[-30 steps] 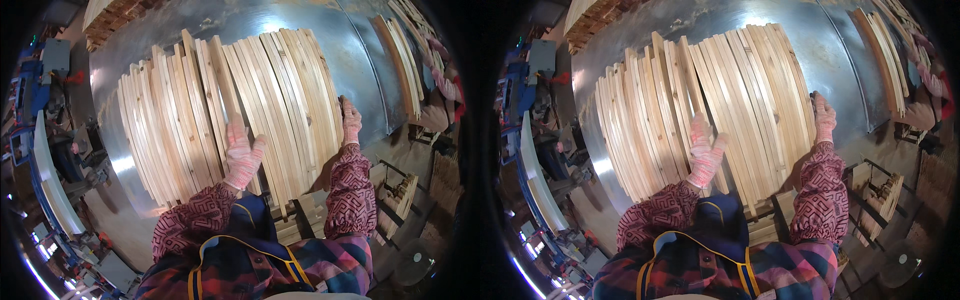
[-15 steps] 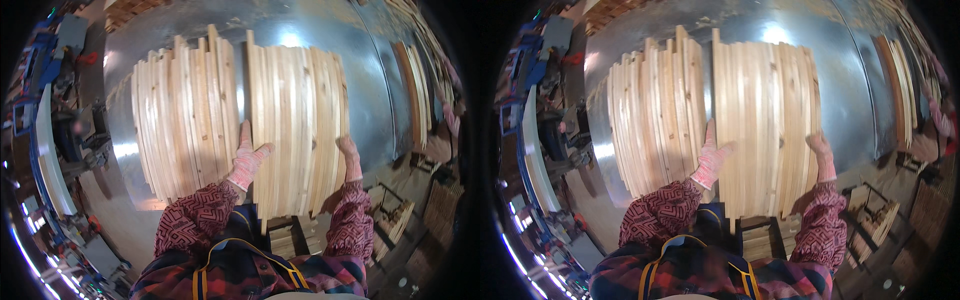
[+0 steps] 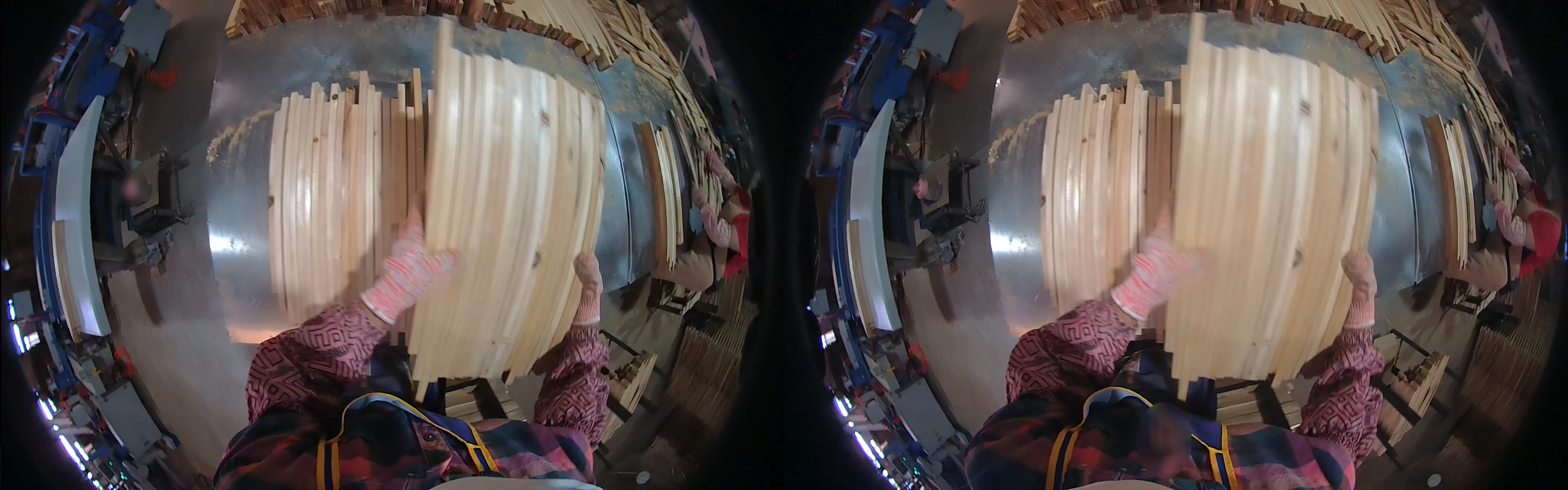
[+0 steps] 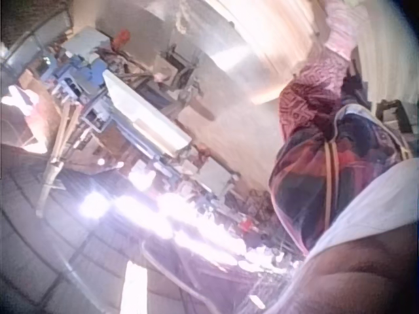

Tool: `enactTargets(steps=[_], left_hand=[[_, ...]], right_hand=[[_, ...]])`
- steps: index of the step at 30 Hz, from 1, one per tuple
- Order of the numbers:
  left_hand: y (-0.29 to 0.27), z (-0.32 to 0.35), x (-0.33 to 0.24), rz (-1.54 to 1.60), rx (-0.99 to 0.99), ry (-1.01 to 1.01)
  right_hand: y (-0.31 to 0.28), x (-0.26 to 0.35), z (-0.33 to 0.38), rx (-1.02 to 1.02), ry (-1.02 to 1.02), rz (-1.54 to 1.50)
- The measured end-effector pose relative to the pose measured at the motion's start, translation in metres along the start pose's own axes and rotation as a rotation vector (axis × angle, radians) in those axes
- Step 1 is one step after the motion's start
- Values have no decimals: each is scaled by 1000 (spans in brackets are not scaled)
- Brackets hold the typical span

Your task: The person applies a dark liquid to wooden pegs on a machine using a small cup and a brush. They then walk to a table and repeatedly pick up stacks of wooden slats, carrying them to a conveyor belt and placing them on the surface.

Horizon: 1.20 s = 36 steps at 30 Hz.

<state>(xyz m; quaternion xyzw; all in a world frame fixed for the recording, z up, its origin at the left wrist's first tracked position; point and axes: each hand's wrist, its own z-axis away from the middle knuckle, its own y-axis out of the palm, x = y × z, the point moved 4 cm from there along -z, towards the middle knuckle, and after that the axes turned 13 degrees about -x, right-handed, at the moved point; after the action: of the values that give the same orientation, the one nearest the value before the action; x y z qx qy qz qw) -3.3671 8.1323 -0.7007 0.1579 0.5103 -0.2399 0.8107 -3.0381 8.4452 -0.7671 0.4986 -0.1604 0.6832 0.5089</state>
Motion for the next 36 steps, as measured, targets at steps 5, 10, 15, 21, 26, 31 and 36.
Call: enactTargets(steps=[5, 10, 15, 21, 26, 31, 36], left_hand=[[-142, 4, -81, 153, -19, 0], [-254, -60, -8, -683, -253, 16], [-292, -74, 34, -462, -183, -37], [-328, -86, 105, 99, -224, 34], [-309, -61, 76, -591, -396, 242], [-303, -75, 97, -491, -360, 529], [-316, -85, 89, -738, -360, 340]], right_hand=[[214, -1, 43, -102, -42, 11], [316, -85, 18, -180, -79, 935], [346, -106, 36, -196, 170, 751], [303, -117, 18, -336, 117, 710], [255, -171, -39, -380, 34, 456], [264, -193, -12, -468, 4, 463], [284, -212, 35, -550, 20, 573]])
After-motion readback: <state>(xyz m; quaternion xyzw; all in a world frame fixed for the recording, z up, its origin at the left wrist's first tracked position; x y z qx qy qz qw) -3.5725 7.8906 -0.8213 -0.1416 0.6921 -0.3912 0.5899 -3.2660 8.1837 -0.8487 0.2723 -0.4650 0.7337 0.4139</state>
